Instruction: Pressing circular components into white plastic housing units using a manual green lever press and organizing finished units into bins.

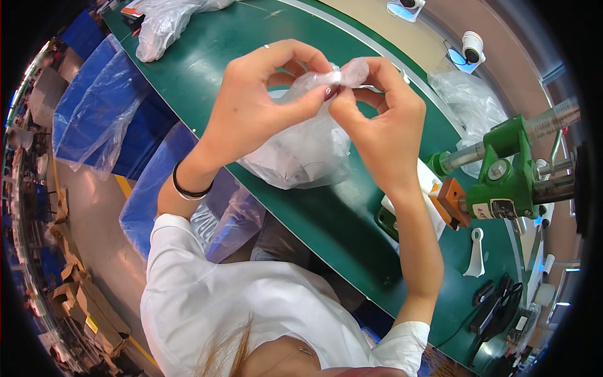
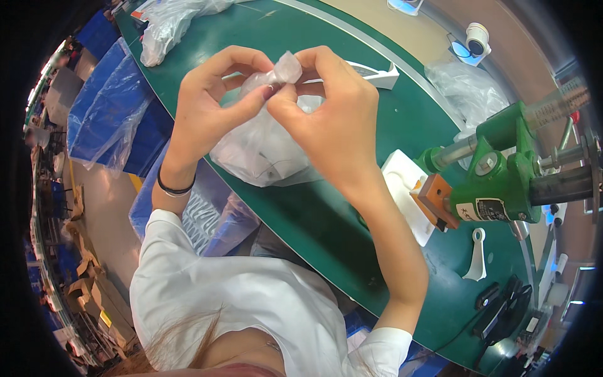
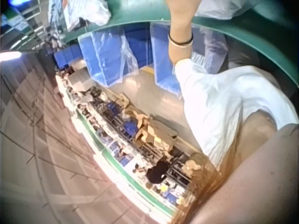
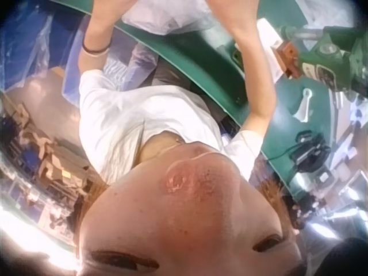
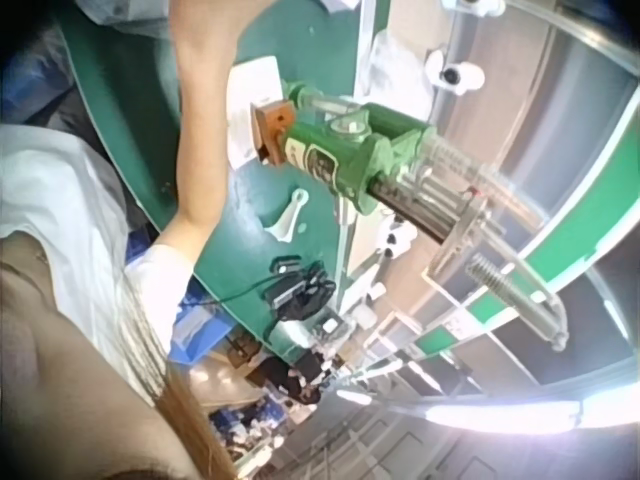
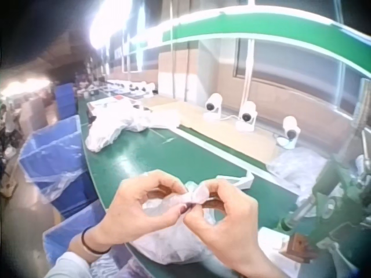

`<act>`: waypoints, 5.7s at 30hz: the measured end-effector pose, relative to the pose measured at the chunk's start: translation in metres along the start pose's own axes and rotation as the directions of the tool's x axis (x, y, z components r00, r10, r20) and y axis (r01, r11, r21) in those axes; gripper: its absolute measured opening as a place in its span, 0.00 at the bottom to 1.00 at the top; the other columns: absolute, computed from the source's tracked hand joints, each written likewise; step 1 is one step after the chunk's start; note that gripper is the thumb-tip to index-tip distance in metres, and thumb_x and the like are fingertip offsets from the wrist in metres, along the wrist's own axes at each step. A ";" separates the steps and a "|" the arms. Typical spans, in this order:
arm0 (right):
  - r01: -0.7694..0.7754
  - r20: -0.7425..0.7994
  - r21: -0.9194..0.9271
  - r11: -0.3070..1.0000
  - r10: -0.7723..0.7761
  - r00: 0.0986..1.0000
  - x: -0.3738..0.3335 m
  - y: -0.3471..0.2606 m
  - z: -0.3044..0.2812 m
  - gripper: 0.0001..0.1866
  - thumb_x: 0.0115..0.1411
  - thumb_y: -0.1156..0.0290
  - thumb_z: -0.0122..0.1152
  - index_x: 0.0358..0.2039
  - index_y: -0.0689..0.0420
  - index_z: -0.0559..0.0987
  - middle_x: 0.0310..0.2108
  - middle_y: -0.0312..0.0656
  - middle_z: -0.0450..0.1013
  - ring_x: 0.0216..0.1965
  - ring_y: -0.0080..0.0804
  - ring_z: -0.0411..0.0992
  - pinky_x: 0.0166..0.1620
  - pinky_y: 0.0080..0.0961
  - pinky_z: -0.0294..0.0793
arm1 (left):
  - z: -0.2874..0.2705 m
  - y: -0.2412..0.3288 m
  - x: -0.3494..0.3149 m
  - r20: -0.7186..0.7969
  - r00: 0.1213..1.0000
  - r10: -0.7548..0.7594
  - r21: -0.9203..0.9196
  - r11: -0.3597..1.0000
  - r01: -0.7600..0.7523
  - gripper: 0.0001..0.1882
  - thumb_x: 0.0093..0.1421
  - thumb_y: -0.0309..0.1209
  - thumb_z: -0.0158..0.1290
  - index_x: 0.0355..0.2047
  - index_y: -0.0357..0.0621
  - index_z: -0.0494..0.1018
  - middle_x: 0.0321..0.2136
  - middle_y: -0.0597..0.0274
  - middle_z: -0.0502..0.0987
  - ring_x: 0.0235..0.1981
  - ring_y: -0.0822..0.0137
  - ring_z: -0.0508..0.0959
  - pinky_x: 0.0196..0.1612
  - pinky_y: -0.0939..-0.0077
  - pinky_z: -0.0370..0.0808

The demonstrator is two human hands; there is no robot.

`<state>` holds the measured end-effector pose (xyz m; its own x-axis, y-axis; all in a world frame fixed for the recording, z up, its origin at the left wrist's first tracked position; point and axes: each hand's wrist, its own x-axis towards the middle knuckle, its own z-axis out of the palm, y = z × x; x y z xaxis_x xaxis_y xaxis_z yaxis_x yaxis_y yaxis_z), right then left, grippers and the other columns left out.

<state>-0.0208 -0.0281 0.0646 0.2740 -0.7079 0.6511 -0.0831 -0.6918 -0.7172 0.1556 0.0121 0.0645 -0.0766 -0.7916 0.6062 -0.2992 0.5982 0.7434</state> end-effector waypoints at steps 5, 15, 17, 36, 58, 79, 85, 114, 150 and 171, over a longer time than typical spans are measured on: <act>0.084 0.034 -0.174 0.981 -0.079 0.996 -0.004 -0.004 -0.013 0.10 0.50 0.74 0.64 0.33 0.63 0.76 0.31 0.43 0.76 0.35 0.37 0.81 0.36 0.29 0.78 | 0.013 0.005 -0.002 0.053 0.997 0.059 0.375 0.924 -0.074 0.15 0.48 0.21 0.62 0.38 0.36 0.75 0.32 0.61 0.78 0.34 0.70 0.77 0.41 0.74 0.76; -0.241 0.412 0.268 0.933 0.115 0.904 -0.014 0.009 -0.055 0.12 0.56 0.70 0.59 0.38 0.63 0.76 0.40 0.43 0.71 0.40 0.29 0.71 0.44 0.24 0.70 | -0.001 -0.034 -0.003 -0.143 0.989 0.024 0.328 0.944 0.024 0.08 0.54 0.23 0.56 0.35 0.38 0.71 0.28 0.64 0.73 0.32 0.75 0.73 0.40 0.79 0.72; -0.256 0.352 0.442 0.860 0.096 0.931 -0.012 0.011 -0.061 0.12 0.57 0.71 0.58 0.41 0.62 0.76 0.42 0.42 0.73 0.42 0.28 0.71 0.45 0.24 0.70 | -0.005 -0.047 0.000 -0.172 0.983 -0.063 0.254 0.961 0.107 0.07 0.58 0.24 0.55 0.36 0.37 0.72 0.31 0.65 0.73 0.35 0.76 0.74 0.42 0.80 0.72; 0.247 0.157 -0.303 0.920 -0.207 0.966 -0.015 0.002 -0.030 0.05 0.50 0.76 0.65 0.29 0.60 0.78 0.24 0.46 0.73 0.29 0.46 0.72 0.35 0.36 0.71 | 0.018 -0.014 -0.025 -0.053 0.870 0.490 0.570 0.731 -0.377 0.14 0.47 0.28 0.69 0.32 0.43 0.76 0.38 0.63 0.77 0.38 0.61 0.76 0.36 0.72 0.74; 0.283 0.257 -0.426 0.859 -0.185 0.949 -0.002 -0.027 -0.021 0.16 0.55 0.83 0.62 0.45 0.57 0.78 0.38 0.46 0.77 0.39 0.44 0.77 0.43 0.32 0.75 | 0.010 -0.013 -0.046 -0.159 0.946 0.282 0.514 0.842 -0.165 0.18 0.51 0.19 0.62 0.44 0.42 0.77 0.41 0.56 0.80 0.43 0.60 0.82 0.45 0.70 0.77; -0.045 0.417 -0.703 0.710 0.462 0.783 -0.058 -0.017 -0.027 0.53 0.47 0.63 0.78 0.70 0.48 0.57 0.61 0.63 0.60 0.62 0.65 0.60 0.61 0.54 0.63 | -0.008 -0.050 -0.112 0.098 0.947 -0.305 0.307 0.915 0.263 0.53 0.45 0.43 0.70 0.70 0.52 0.56 0.65 0.39 0.57 0.64 0.41 0.63 0.65 0.55 0.62; 0.087 0.562 -0.572 0.816 0.313 0.766 -0.067 0.013 -0.015 0.51 0.44 0.66 0.75 0.69 0.44 0.59 0.57 0.64 0.61 0.56 0.70 0.62 0.59 0.54 0.67 | -0.005 -0.058 -0.116 -0.054 0.959 -0.280 0.020 0.959 0.281 0.47 0.43 0.30 0.68 0.65 0.48 0.63 0.62 0.52 0.60 0.64 0.54 0.63 0.65 0.62 0.63; 0.008 0.358 -0.186 0.983 0.060 0.932 0.011 0.029 0.055 0.17 0.57 0.66 0.63 0.46 0.58 0.79 0.49 0.49 0.74 0.47 0.38 0.76 0.49 0.32 0.76 | -0.122 -0.111 -0.036 -0.630 0.771 0.088 0.181 0.983 0.036 0.29 0.58 0.21 0.61 0.61 0.43 0.70 0.57 0.56 0.72 0.57 0.66 0.72 0.61 0.72 0.68; 0.225 0.234 -0.196 0.954 -0.178 0.956 0.129 0.100 0.126 0.05 0.54 0.71 0.65 0.31 0.56 0.84 0.30 0.43 0.79 0.32 0.43 0.78 0.40 0.34 0.75 | -0.083 -0.122 -0.079 -0.353 0.934 -0.052 0.496 0.837 0.233 0.07 0.58 0.24 0.60 0.34 0.35 0.74 0.24 0.55 0.76 0.26 0.61 0.76 0.34 0.71 0.75; -0.197 0.352 0.149 0.969 0.135 0.926 0.152 0.027 0.057 0.25 0.64 0.63 0.60 0.58 0.56 0.66 0.51 0.43 0.71 0.48 0.31 0.71 0.49 0.31 0.72 | -0.091 -0.085 0.100 -0.534 0.828 0.169 -0.071 0.967 -0.244 0.08 0.66 0.26 0.51 0.32 0.33 0.76 0.22 0.56 0.76 0.25 0.67 0.76 0.30 0.71 0.71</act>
<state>0.0735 -0.1463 0.1295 0.5799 -0.6987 0.4189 0.0077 -0.5095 -0.8605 0.2597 -0.1066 0.0876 0.3935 -0.4881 0.7791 -0.2027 0.7805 0.5914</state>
